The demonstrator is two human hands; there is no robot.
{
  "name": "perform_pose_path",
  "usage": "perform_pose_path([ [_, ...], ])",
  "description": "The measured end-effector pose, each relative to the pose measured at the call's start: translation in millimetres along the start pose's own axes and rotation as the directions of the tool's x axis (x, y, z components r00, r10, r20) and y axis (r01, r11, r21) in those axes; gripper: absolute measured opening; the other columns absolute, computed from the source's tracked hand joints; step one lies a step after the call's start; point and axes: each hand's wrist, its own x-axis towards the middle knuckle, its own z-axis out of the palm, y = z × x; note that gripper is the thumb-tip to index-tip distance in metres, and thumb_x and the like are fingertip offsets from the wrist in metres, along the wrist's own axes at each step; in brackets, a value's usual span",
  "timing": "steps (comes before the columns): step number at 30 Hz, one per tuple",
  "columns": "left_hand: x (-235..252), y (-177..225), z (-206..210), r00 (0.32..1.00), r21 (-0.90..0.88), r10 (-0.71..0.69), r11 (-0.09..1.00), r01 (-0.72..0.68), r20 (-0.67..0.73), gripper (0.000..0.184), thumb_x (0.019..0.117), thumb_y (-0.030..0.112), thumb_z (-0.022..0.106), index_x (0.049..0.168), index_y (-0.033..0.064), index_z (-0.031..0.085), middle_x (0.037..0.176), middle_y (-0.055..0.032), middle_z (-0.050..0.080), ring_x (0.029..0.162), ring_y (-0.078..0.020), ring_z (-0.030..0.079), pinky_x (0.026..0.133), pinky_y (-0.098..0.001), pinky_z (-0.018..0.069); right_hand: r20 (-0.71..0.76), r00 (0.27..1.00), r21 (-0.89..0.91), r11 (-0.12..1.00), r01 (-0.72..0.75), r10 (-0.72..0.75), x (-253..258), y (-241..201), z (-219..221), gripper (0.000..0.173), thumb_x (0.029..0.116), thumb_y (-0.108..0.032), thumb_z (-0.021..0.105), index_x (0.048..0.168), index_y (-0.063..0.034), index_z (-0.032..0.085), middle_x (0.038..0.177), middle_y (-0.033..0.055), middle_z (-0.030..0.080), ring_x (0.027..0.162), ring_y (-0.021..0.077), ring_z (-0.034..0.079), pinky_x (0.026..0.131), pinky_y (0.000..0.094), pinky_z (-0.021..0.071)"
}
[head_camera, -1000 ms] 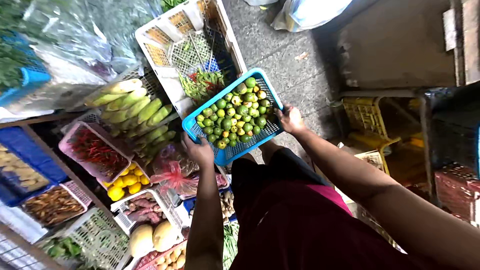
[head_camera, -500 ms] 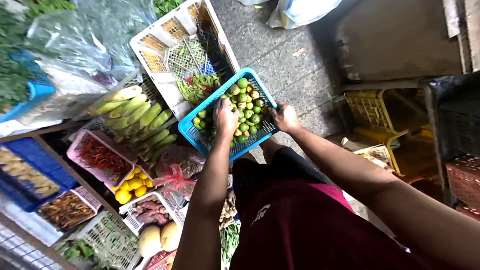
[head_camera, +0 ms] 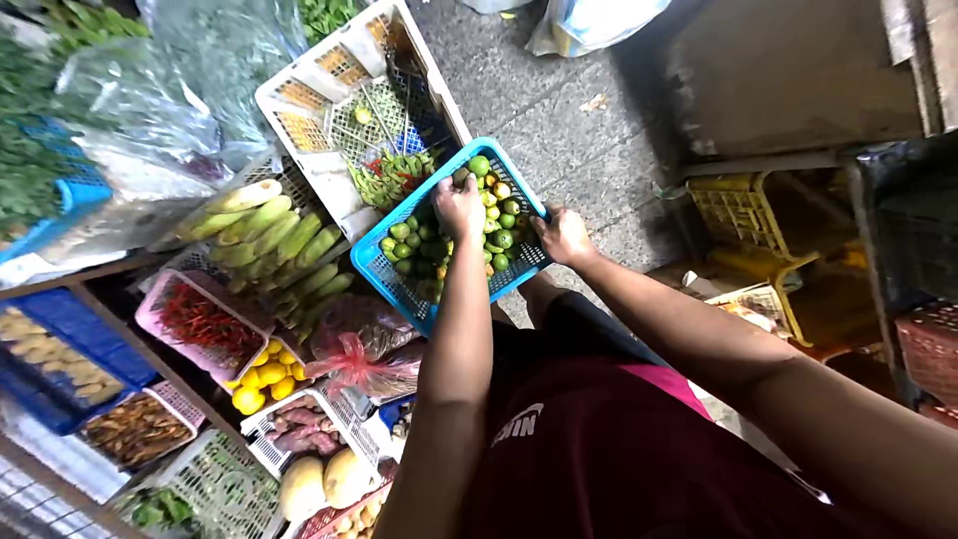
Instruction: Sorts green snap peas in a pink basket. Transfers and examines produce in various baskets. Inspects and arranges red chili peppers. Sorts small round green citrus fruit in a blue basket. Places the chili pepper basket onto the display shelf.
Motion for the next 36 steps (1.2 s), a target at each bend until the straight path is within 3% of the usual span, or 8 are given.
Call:
perform_pose_path([
  [4,-17,-2,-10,0.993,-0.214,0.097,0.971,-0.109,-0.067,0.039,0.0843,0.024,0.084,0.112,0.0059,0.063,0.102,-0.0099,0.070,0.092,-0.0189,0.069,0.085,-0.0393,0.0589,0.001,1.000,0.004,1.000,0.013,-0.013,-2,1,4,0.028,0.1044,-0.031,0.055,0.116,-0.0099,0.070,0.096,0.0167,0.072,0.093,0.0365,0.071,0.083,0.0630,0.0542],
  [8,-7,-15,-86,0.989,-0.419,0.128,0.896,-0.150,-0.080,0.046,0.1010,0.036,0.066,0.130,0.0001,0.061,0.108,-0.0116,0.073,0.093,-0.0196,0.072,0.083,-0.0394,0.0617,0.010,1.000,0.017,1.000,0.019,-0.019,-1,3,6,0.029,0.1048,-0.032,0.055,0.118,-0.0099,0.070,0.098,0.0177,0.073,0.095,0.0379,0.071,0.084,0.0644,0.0544],
  [13,-22,-19,-75,0.921,0.049,0.337,0.935,-0.352,0.192,0.031,0.1018,0.022,0.063,0.125,0.0016,0.067,0.117,-0.0123,0.072,0.109,-0.0193,0.070,0.099,-0.0390,0.0577,0.009,1.000,0.003,1.000,0.008,-0.008,1,3,4,0.031,0.1047,-0.034,0.055,0.119,-0.0110,0.070,0.099,0.0171,0.073,0.097,0.0369,0.071,0.086,0.0638,0.0542],
  [17,-28,-26,-20,0.858,0.582,0.300,0.638,-0.505,0.417,0.044,0.0899,0.033,0.066,0.130,0.0148,0.067,0.136,-0.0104,0.059,0.130,-0.0305,0.054,0.107,-0.0520,0.0465,0.011,1.000,0.011,1.000,0.016,-0.016,2,4,6,0.028,0.1043,-0.031,0.056,0.118,-0.0104,0.070,0.098,0.0174,0.073,0.095,0.0369,0.071,0.084,0.0632,0.0547],
  [23,-24,-19,-33,0.780,0.430,0.229,0.727,-0.535,0.583,0.038,0.0868,0.020,0.074,0.122,0.0114,0.063,0.132,-0.0127,0.060,0.127,-0.0305,0.058,0.104,-0.0512,0.0516,0.016,1.000,0.024,1.000,0.006,-0.006,1,0,5,0.028,0.1045,-0.031,0.055,0.117,-0.0108,0.070,0.097,0.0162,0.073,0.094,0.0361,0.071,0.083,0.0629,0.0546],
  [27,-19,-21,-72,0.875,0.082,0.309,0.928,-0.362,0.372,0.039,0.0905,0.014,0.073,0.127,0.0066,0.063,0.118,-0.0097,0.070,0.107,-0.0193,0.070,0.094,-0.0416,0.0599,0.019,1.000,0.026,1.000,0.013,-0.013,3,1,4,0.028,0.1044,-0.031,0.055,0.117,-0.0106,0.069,0.095,0.0167,0.073,0.092,0.0370,0.071,0.082,0.0636,0.0549],
  [32,4,-10,-122,0.951,-0.193,0.264,0.937,-0.293,-0.162,0.050,0.0994,0.032,0.068,0.136,0.0000,0.055,0.111,-0.0109,0.071,0.096,-0.0156,0.070,0.087,-0.0347,0.0594,0.020,1.000,0.031,0.999,0.008,-0.009,1,2,5,0.028,0.1045,-0.030,0.055,0.119,-0.0112,0.070,0.097,0.0171,0.073,0.093,0.0374,0.071,0.083,0.0640,0.0543],
  [36,-4,-13,-75,0.871,0.226,0.409,0.853,-0.471,0.271,0.027,0.0994,0.021,0.066,0.120,0.0051,0.071,0.121,-0.0097,0.070,0.105,-0.0200,0.069,0.095,-0.0416,0.0583,0.012,1.000,0.029,0.999,0.023,-0.023,3,3,5,0.028,0.1044,-0.030,0.055,0.119,-0.0113,0.070,0.096,0.0163,0.073,0.093,0.0364,0.071,0.082,0.0633,0.0547],
])
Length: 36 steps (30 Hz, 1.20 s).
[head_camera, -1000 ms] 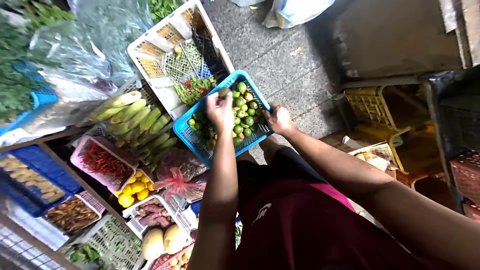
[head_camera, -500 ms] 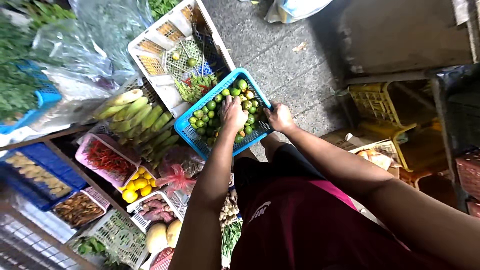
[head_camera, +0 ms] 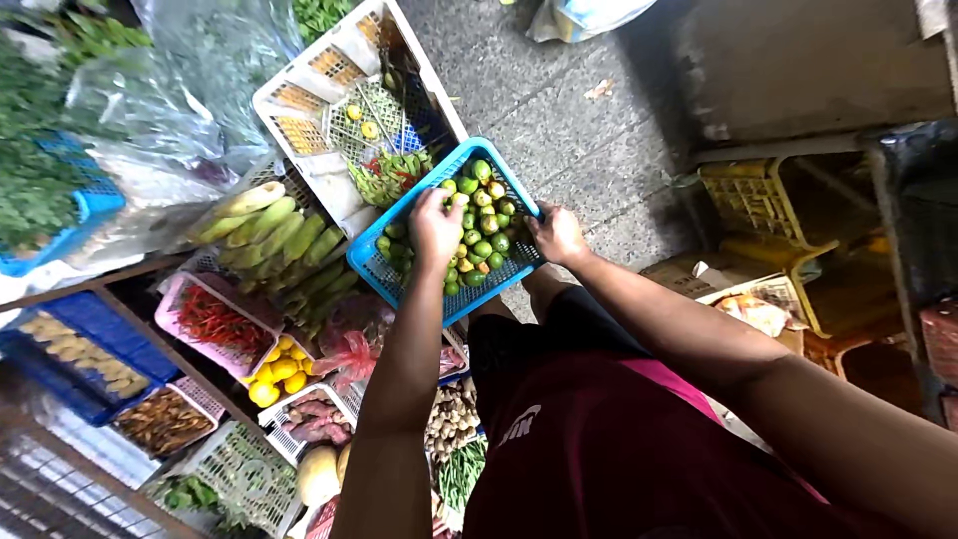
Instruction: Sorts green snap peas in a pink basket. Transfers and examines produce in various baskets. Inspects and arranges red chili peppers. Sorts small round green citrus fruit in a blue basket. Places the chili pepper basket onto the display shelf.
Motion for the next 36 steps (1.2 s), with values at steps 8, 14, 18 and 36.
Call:
perform_pose_path([
  [8,31,35,52,0.999,0.135,-0.007,0.991,0.001,0.037,0.063,0.0948,0.039,0.067,0.148,0.0104,0.051,0.145,-0.0120,0.058,0.138,-0.0283,0.051,0.118,-0.0468,0.0395,0.018,0.999,0.004,1.000,-0.026,0.026,-1,-5,-4,0.029,0.1044,-0.030,0.055,0.121,-0.0122,0.070,0.098,0.0163,0.074,0.094,0.0363,0.072,0.084,0.0627,0.0552],
  [14,29,23,70,0.997,0.078,0.066,0.995,-0.064,-0.030,0.037,0.0917,0.041,0.069,0.118,0.0152,0.069,0.129,-0.0052,0.063,0.129,-0.0244,0.054,0.113,-0.0451,0.0420,0.029,0.999,0.012,0.999,-0.033,0.032,1,-4,-3,0.028,0.1042,-0.030,0.055,0.119,-0.0120,0.070,0.099,0.0156,0.073,0.095,0.0355,0.071,0.084,0.0624,0.0550],
  [18,15,10,31,0.965,0.131,0.223,0.962,-0.241,0.136,0.023,0.0855,0.030,0.074,0.101,0.0127,0.070,0.127,-0.0048,0.065,0.127,-0.0230,0.057,0.111,-0.0458,0.0465,0.012,1.000,0.010,1.000,-0.016,0.016,-2,-7,-4,0.026,0.1050,-0.030,0.056,0.118,-0.0116,0.070,0.097,0.0167,0.073,0.093,0.0367,0.071,0.081,0.0623,0.0558],
  [36,42,52,49,0.924,0.520,0.095,0.803,-0.290,0.369,0.042,0.0917,0.045,0.063,0.118,0.0131,0.070,0.127,-0.0062,0.066,0.133,-0.0304,0.050,0.108,-0.0568,0.0375,0.043,0.999,0.014,1.000,-0.011,0.010,2,-8,-5,0.027,0.1042,-0.027,0.056,0.121,-0.0104,0.069,0.104,0.0164,0.073,0.099,0.0355,0.071,0.087,0.0609,0.0554],
])
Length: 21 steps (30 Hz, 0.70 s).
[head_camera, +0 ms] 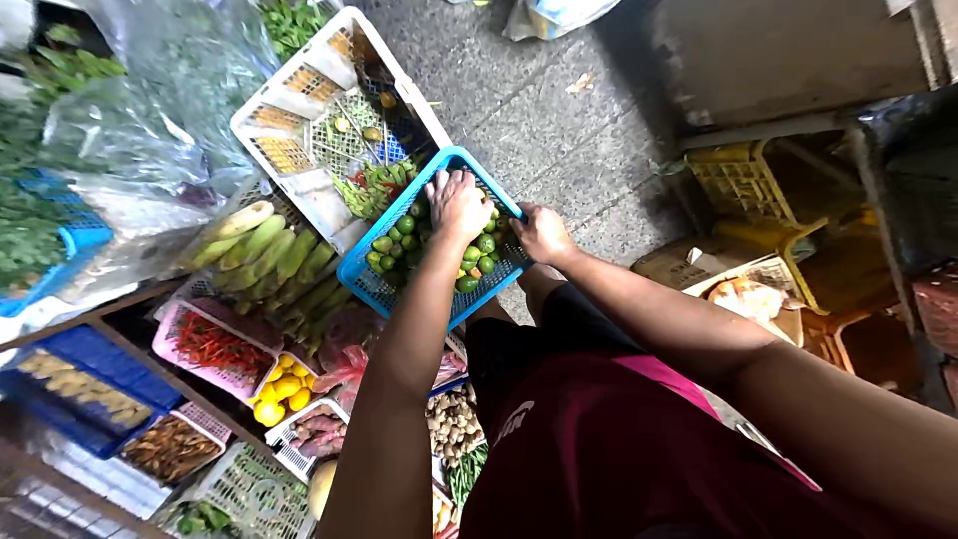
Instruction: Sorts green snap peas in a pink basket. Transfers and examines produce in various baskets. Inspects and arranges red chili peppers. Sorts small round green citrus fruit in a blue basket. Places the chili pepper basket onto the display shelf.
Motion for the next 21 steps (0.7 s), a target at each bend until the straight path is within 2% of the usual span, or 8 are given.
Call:
perform_pose_path([
  [3,7,18,-3,0.997,0.071,-0.039,0.997,0.034,0.063,0.042,0.0900,0.051,0.063,0.101,0.0128,0.077,0.119,-0.0070,0.069,0.127,-0.0299,0.054,0.108,-0.0565,0.0377,0.006,1.000,-0.009,1.000,-0.001,0.001,3,1,-1,0.027,0.1044,-0.026,0.055,0.119,-0.0098,0.069,0.100,0.0172,0.072,0.097,0.0363,0.071,0.085,0.0620,0.0548],
  [5,2,26,-1,0.992,0.034,-0.071,0.997,0.068,0.100,0.040,0.0931,0.047,0.062,0.105,0.0109,0.075,0.119,-0.0075,0.070,0.128,-0.0293,0.055,0.107,-0.0563,0.0387,0.010,1.000,-0.004,1.000,-0.003,0.003,1,1,-1,0.028,0.1043,-0.025,0.055,0.122,-0.0094,0.069,0.102,0.0180,0.073,0.098,0.0372,0.071,0.086,0.0626,0.0545],
  [8,2,22,5,0.979,-0.093,-0.116,0.987,0.133,0.168,0.044,0.0966,0.045,0.056,0.118,0.0096,0.071,0.131,-0.0087,0.067,0.133,-0.0291,0.054,0.107,-0.0594,0.0403,0.016,1.000,0.002,1.000,-0.008,0.007,1,-4,-2,0.029,0.1045,-0.025,0.055,0.125,-0.0095,0.069,0.104,0.0191,0.073,0.100,0.0383,0.070,0.088,0.0635,0.0538],
  [11,2,18,9,0.972,-0.177,-0.106,0.974,0.144,0.209,0.049,0.0952,0.050,0.059,0.116,0.0079,0.072,0.141,-0.0126,0.057,0.136,-0.0327,0.050,0.105,-0.0612,0.0432,0.002,1.000,-0.003,1.000,0.004,-0.004,0,-4,-2,0.026,0.1041,-0.023,0.055,0.121,-0.0097,0.070,0.100,0.0183,0.073,0.095,0.0380,0.071,0.084,0.0637,0.0543],
  [13,-1,16,10,0.976,-0.231,-0.058,0.967,0.108,0.210,0.052,0.0931,0.049,0.063,0.120,0.0057,0.070,0.140,-0.0154,0.055,0.134,-0.0344,0.050,0.107,-0.0589,0.0439,-0.017,1.000,-0.009,1.000,0.019,-0.019,0,-1,1,0.023,0.1046,-0.023,0.055,0.117,-0.0105,0.070,0.095,0.0166,0.073,0.089,0.0366,0.071,0.078,0.0634,0.0553],
  [17,-7,6,18,0.977,-0.335,0.135,0.940,-0.072,0.168,0.047,0.0893,0.040,0.073,0.118,0.0027,0.069,0.123,-0.0145,0.068,0.121,-0.0294,0.063,0.106,-0.0504,0.0490,-0.007,1.000,-0.009,1.000,0.017,-0.017,1,-1,0,0.023,0.1045,-0.022,0.055,0.116,-0.0091,0.070,0.093,0.0164,0.072,0.087,0.0357,0.072,0.077,0.0628,0.0557],
  [19,-9,2,25,0.970,-0.370,0.204,0.918,-0.144,0.128,0.038,0.0896,0.036,0.075,0.112,0.0063,0.073,0.118,-0.0120,0.067,0.117,-0.0277,0.063,0.104,-0.0480,0.0510,0.000,1.000,-0.016,1.000,0.007,-0.007,0,-2,-1,0.022,0.1042,-0.022,0.055,0.115,-0.0086,0.069,0.091,0.0170,0.072,0.085,0.0363,0.071,0.075,0.0628,0.0555],
  [21,-13,1,28,0.952,-0.339,0.280,0.914,-0.224,0.126,0.031,0.0859,0.030,0.077,0.112,0.0132,0.075,0.120,-0.0094,0.066,0.120,-0.0265,0.061,0.105,-0.0467,0.0513,0.002,1.000,-0.026,1.000,0.008,-0.008,-1,-4,-2,0.021,0.1038,-0.021,0.055,0.114,-0.0087,0.069,0.090,0.0167,0.071,0.084,0.0359,0.071,0.074,0.0627,0.0557],
])
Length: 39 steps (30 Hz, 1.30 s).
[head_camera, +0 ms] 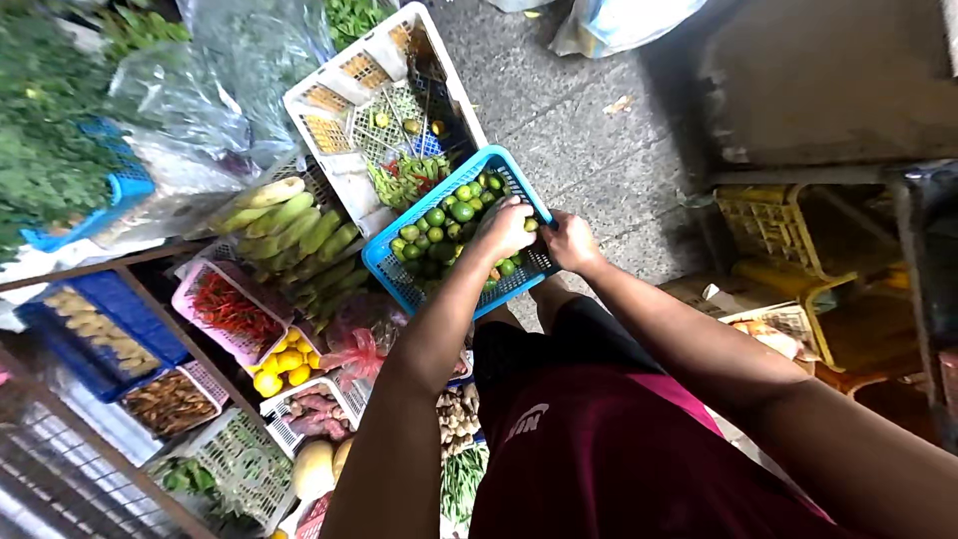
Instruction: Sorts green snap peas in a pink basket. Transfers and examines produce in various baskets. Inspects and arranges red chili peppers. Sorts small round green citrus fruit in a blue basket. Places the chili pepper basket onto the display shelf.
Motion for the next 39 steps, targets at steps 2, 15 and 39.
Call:
perform_pose_path([
  [2,-4,0,3,0.998,0.037,0.059,0.998,-0.059,0.012,0.031,0.0834,0.024,0.079,0.113,0.0167,0.075,0.120,-0.0084,0.066,0.123,-0.0267,0.059,0.107,-0.0461,0.0499,-0.002,1.000,0.002,1.000,0.006,-0.006,0,-2,-1,0.022,0.1029,-0.020,0.055,0.113,-0.0087,0.070,0.091,0.0165,0.072,0.085,0.0354,0.071,0.074,0.0626,0.0557],
  [15,-106,-63,-130,0.539,-0.441,-0.505,0.861,0.254,-0.675,0.078,0.0911,0.051,0.073,0.153,0.0107,0.047,0.146,-0.0114,0.056,0.133,-0.0185,0.055,0.113,-0.0371,0.0456,0.019,1.000,0.027,0.999,0.017,-0.018,3,-7,-8,0.025,0.1030,-0.022,0.055,0.118,-0.0099,0.071,0.097,0.0169,0.072,0.092,0.0351,0.071,0.083,0.0616,0.0546],
  [39,-56,-37,-45,0.954,0.341,-0.293,0.892,0.296,-0.061,0.032,0.0976,0.035,0.064,0.123,0.0169,0.072,0.125,-0.0082,0.071,0.130,-0.0315,0.058,0.111,-0.0574,0.0418,0.033,0.999,0.036,0.999,0.016,-0.017,8,0,-5,0.026,0.1029,-0.024,0.056,0.123,-0.0133,0.070,0.103,0.0147,0.074,0.098,0.0332,0.072,0.086,0.0604,0.0560],
])
